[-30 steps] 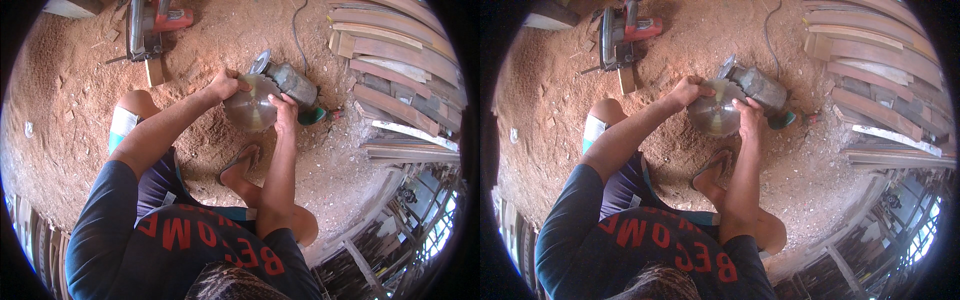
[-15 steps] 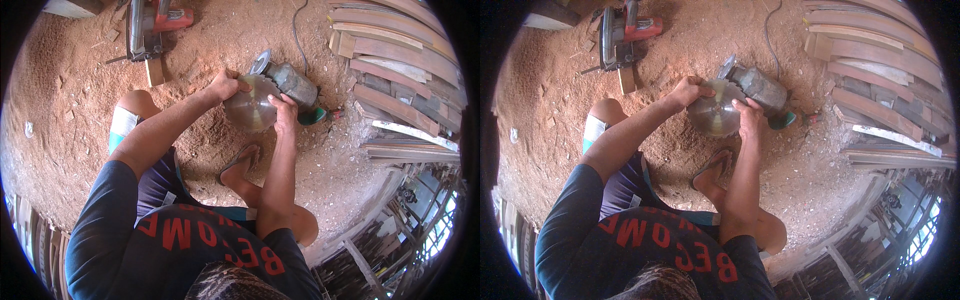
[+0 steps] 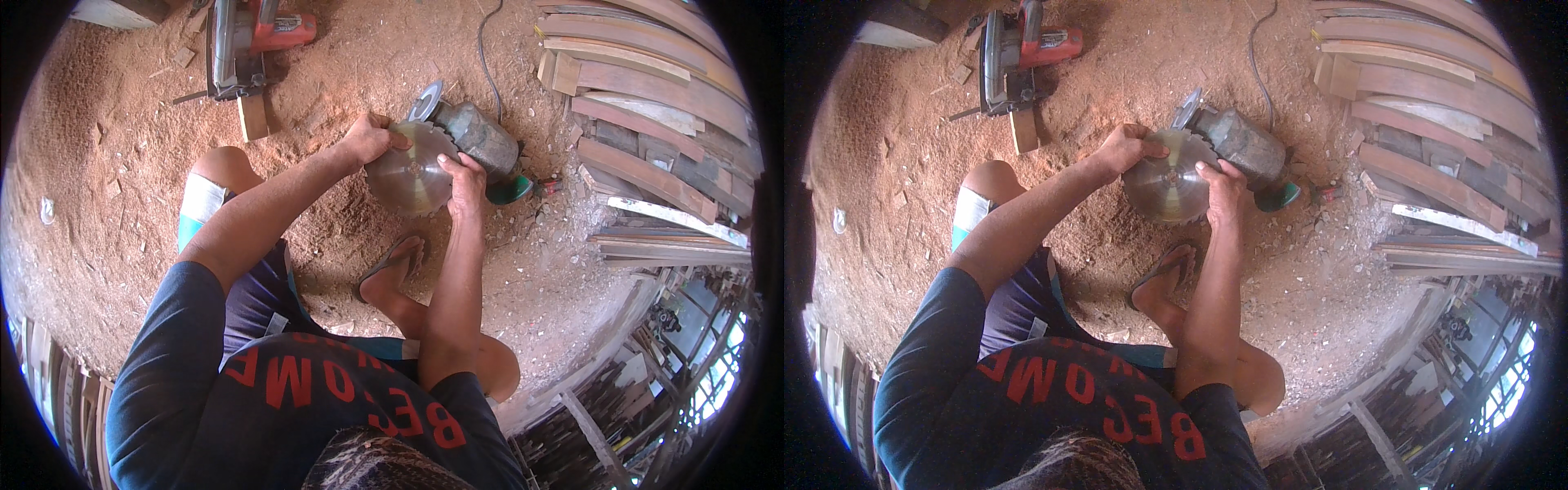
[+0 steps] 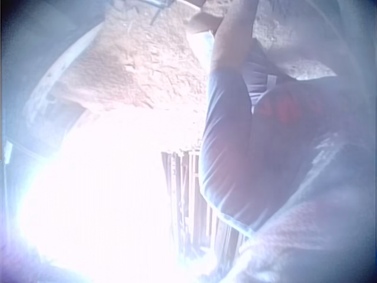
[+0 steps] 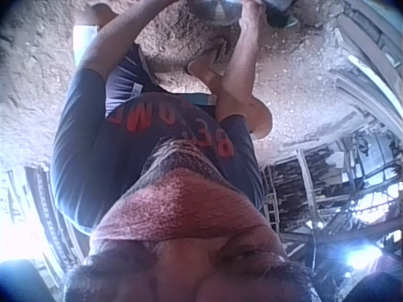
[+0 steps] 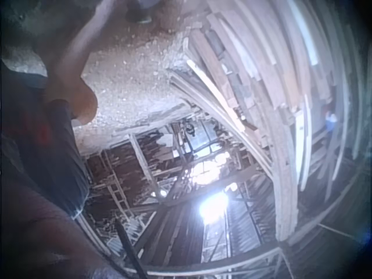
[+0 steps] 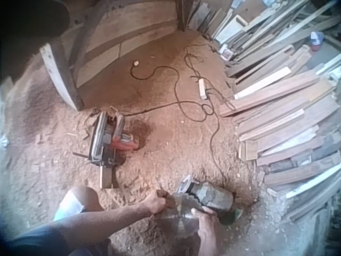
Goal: The person handles a circular saw blade to check its surface and then fits it into a circular saw power tool on the ground.
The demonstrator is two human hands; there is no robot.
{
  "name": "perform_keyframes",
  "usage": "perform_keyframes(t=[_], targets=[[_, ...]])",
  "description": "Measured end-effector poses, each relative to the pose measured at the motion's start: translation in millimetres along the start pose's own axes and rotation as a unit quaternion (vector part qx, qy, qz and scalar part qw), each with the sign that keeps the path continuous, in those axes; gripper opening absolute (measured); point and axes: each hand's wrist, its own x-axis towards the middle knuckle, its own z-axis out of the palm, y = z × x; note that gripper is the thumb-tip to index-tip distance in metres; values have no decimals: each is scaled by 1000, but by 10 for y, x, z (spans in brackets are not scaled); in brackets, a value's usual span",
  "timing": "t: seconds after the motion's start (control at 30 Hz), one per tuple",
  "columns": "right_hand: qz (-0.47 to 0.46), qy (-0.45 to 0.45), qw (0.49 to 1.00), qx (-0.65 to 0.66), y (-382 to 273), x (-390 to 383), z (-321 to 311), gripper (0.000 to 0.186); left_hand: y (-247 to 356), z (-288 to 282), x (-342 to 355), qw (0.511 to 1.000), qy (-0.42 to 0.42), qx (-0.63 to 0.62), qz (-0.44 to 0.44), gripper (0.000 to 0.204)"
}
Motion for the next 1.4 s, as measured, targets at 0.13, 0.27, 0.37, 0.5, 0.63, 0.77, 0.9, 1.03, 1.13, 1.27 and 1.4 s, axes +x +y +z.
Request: perform_keyframes(t=[0.13, 0.27, 0.37, 0.5, 0.63, 0.77, 0.9, 1.03, 1.13, 1.27, 1.4], targets=[[5, -13, 1000, 6, 39, 66, -66, 77, 19, 23, -7, 1000, -1, 2, 4, 32], [1, -13, 1000, -2, 46, 71, -55, 76, 11, 12, -1, 1000, -4, 0, 2, 32], [4, -5, 1000, 7, -15, -6, -7, 77, 17, 14, -19, 1000, -1, -5, 2, 31], [7, -10, 1000, 15, -91, -70, 24, 78, 18, 19, -28, 1000, 3, -5, 1, 31], [10, -10, 1000, 7, -70, -52, 8, 79, 4, 23, -11, 1000, 11, -8, -2, 32], [7, -2, 1000, -11, -41, -16, -21, 79, 42, 38, -42, 1000, 18, -2, -8, 33], [7, -2, 1000, 5, -31, -24, -4, 78, 40, 31, -51, 1000, 14, 1, -3, 35], [10, -12, 1000, 14, -61, -52, 19, 77, 36, 19, -54, 1000, 15, -2, -10, 34], [-3, -36, 999, 18, -32, 1, -25, 72, 27, 37, -47, 1000, 13, -6, -2, 33], [-16, -23, 999, 19, -47, -46, 26, 61, 23, 32, -55, 1000, 15, -6, -1, 32], [-5, -55, 998, 28, -69, -39, 3, 56, 34, 37, -61, 1000, 16, -6, -2, 32]])
